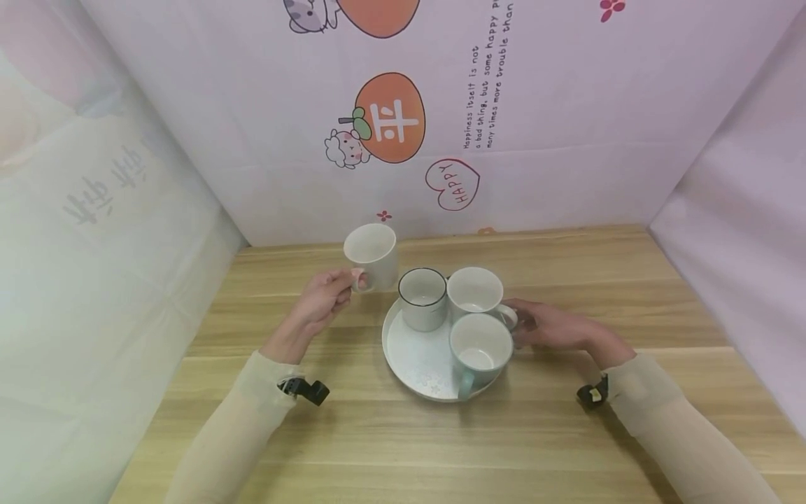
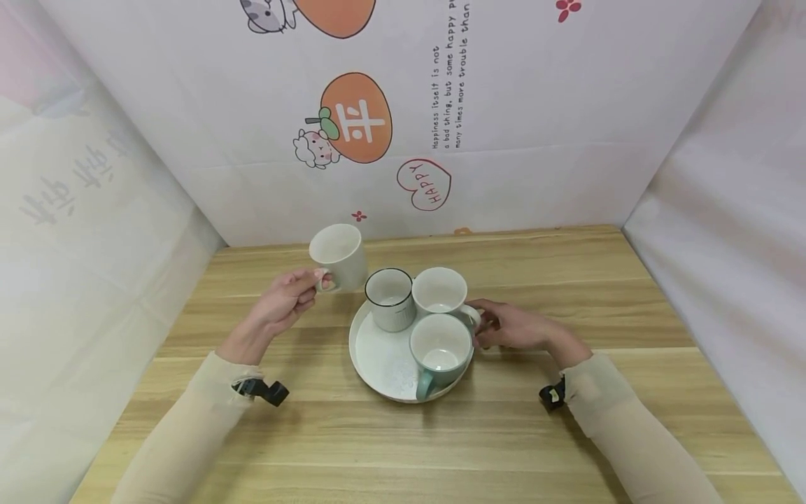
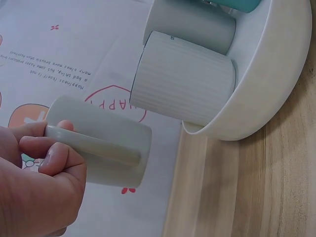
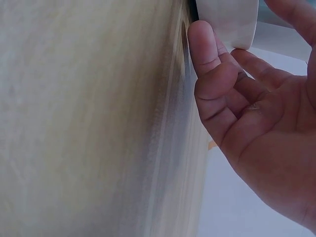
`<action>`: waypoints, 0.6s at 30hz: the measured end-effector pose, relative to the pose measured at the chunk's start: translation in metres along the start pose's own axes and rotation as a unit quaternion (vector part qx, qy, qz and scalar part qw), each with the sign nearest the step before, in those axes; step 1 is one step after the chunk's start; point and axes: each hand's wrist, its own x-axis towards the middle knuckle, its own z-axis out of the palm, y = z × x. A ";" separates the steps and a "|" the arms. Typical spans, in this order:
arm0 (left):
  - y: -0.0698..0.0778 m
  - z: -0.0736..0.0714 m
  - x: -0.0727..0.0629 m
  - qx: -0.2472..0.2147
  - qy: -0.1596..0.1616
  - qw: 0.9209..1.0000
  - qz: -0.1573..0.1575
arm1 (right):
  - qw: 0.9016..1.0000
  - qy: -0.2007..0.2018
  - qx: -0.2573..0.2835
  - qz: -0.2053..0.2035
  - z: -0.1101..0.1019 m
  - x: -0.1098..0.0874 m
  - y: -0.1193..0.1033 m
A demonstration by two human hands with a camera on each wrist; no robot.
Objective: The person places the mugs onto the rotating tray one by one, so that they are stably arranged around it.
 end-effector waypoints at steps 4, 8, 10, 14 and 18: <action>0.002 -0.001 -0.006 0.002 -0.005 1.000 -0.003 | 1.000 -0.001 -0.004 0.002 0.000 0.000 0.001; 0.005 -0.001 -0.013 0.008 -0.006 1.000 -0.003 | 1.000 0.001 -0.011 -0.003 0.001 0.000 0.003; 0.007 0.000 -0.016 0.009 -0.010 1.000 -0.001 | 1.000 0.002 -0.012 -0.004 0.000 0.000 0.004; 0.009 -0.001 -0.022 0.015 -0.015 1.000 -0.002 | 1.000 0.004 -0.018 -0.007 -0.001 0.000 0.004; 0.012 0.001 -0.028 0.013 -0.020 1.000 -0.007 | 1.000 0.009 -0.023 -0.003 -0.001 0.000 0.002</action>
